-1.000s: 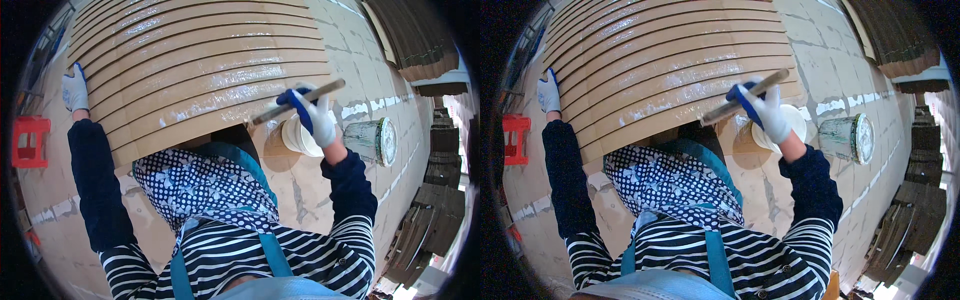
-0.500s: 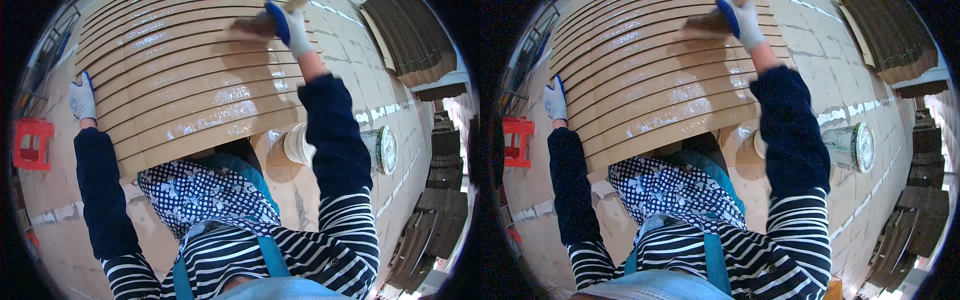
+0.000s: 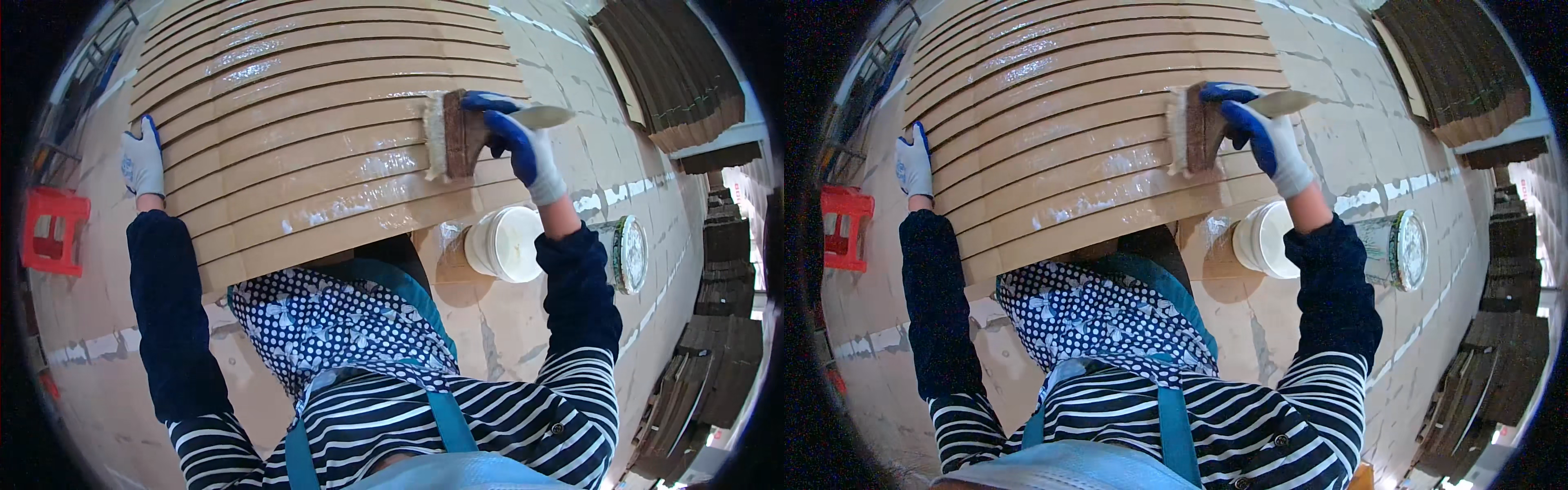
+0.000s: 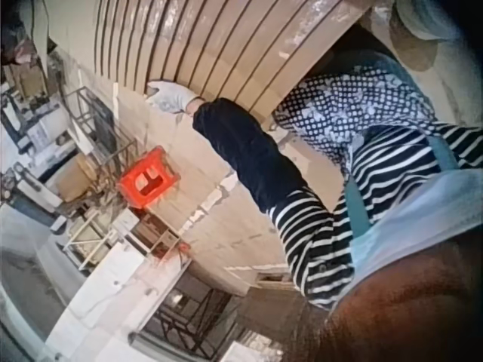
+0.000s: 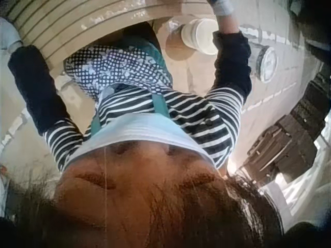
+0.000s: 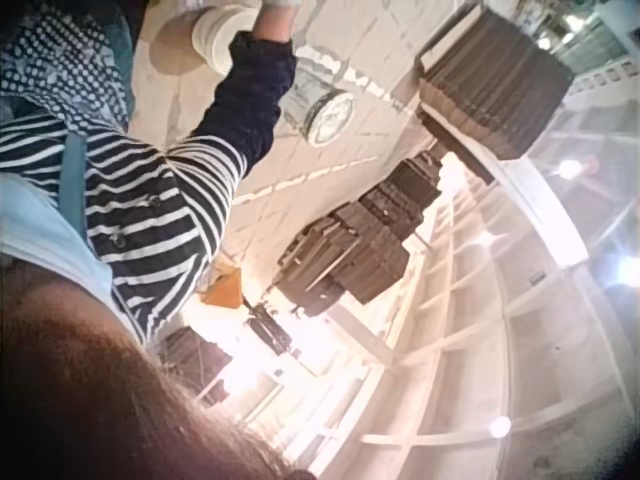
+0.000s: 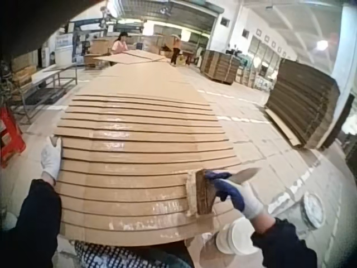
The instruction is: Applying glue or a protective coating to a set of wooden slats using a hand brush.
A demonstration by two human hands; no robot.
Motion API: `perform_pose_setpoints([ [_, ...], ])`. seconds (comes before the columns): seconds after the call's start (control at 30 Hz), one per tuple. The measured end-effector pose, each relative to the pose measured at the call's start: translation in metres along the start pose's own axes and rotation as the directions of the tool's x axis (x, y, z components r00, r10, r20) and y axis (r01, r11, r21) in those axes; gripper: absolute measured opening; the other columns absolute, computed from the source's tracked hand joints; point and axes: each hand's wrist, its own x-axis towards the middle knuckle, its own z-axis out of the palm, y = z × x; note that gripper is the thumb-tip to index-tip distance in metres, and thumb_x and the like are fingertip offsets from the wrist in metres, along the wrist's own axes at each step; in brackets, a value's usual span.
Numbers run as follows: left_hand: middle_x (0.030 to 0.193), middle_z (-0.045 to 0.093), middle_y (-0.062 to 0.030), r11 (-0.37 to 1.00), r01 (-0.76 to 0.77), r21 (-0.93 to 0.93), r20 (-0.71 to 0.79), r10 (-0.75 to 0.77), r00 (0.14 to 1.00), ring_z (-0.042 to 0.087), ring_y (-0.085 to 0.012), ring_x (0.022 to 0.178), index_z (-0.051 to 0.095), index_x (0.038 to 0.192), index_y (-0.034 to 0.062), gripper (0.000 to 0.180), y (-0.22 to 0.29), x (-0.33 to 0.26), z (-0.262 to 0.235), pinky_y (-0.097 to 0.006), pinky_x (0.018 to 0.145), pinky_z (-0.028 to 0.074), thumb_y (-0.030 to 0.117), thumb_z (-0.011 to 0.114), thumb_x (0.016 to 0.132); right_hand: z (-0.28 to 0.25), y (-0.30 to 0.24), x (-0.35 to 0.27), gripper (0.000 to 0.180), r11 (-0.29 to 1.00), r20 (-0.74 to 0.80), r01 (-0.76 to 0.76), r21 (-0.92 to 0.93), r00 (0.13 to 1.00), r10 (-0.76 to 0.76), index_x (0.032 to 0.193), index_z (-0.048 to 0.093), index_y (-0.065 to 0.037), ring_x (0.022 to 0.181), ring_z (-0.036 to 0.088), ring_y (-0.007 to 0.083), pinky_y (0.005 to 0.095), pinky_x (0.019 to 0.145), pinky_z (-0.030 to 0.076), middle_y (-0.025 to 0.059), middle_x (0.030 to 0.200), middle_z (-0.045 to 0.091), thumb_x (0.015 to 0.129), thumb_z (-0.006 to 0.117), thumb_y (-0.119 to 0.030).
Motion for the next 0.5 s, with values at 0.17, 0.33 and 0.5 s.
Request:
perform_pose_setpoints([
  [0.17, 0.102, 0.057, -0.0254, 0.997, 0.071, 0.03, 0.081, -0.074, 0.994, 0.053, -0.039, 0.096, 0.053, 0.105, -0.0032, 0.065, 0.01, -0.005, -0.008, -0.044, 0.082, 0.041, 0.056, 0.044, 0.08, -0.008, 0.007, 0.008, 0.025, 0.951, -0.243, -0.288, -0.114, 0.936, 0.254, 0.104, 0.061, -0.007, 0.056, 0.05, 0.006, 0.0178, 0.049, 0.037, -0.0005, 0.076, 0.059, 0.085, 0.051, -0.019],
  [0.33, 0.106, 0.055, -0.0245, 0.997, 0.072, 0.04, 0.053, -0.075, 0.996, 0.052, -0.0383, 0.1, 0.051, 0.111, -0.0027, 0.066, -0.004, -0.003, -0.003, -0.043, 0.084, 0.04, 0.056, 0.044, 0.08, -0.024, 0.006, 0.027, 0.024, 0.957, 0.066, 0.094, -0.273, 0.995, -0.079, 0.1, 0.061, -0.004, 0.051, 0.047, 0.0065, 0.0203, 0.045, 0.037, 0.0015, 0.07, 0.057, 0.086, 0.053, -0.022],
  [0.5, 0.119, 0.048, -0.0253, 0.994, 0.107, 0.038, 0.131, -0.111, 0.985, 0.047, -0.038, 0.109, 0.042, 0.123, -0.0039, 0.075, 0.003, -0.006, -0.015, -0.041, 0.091, 0.037, 0.058, 0.041, 0.081, -0.003, -0.02, 0.143, 0.026, 0.96, -0.036, 0.279, 0.032, 0.96, -0.278, 0.101, 0.059, -0.004, 0.06, 0.054, 0.0108, 0.0242, 0.056, 0.044, 0.0006, 0.067, 0.055, 0.089, 0.048, -0.025],
])
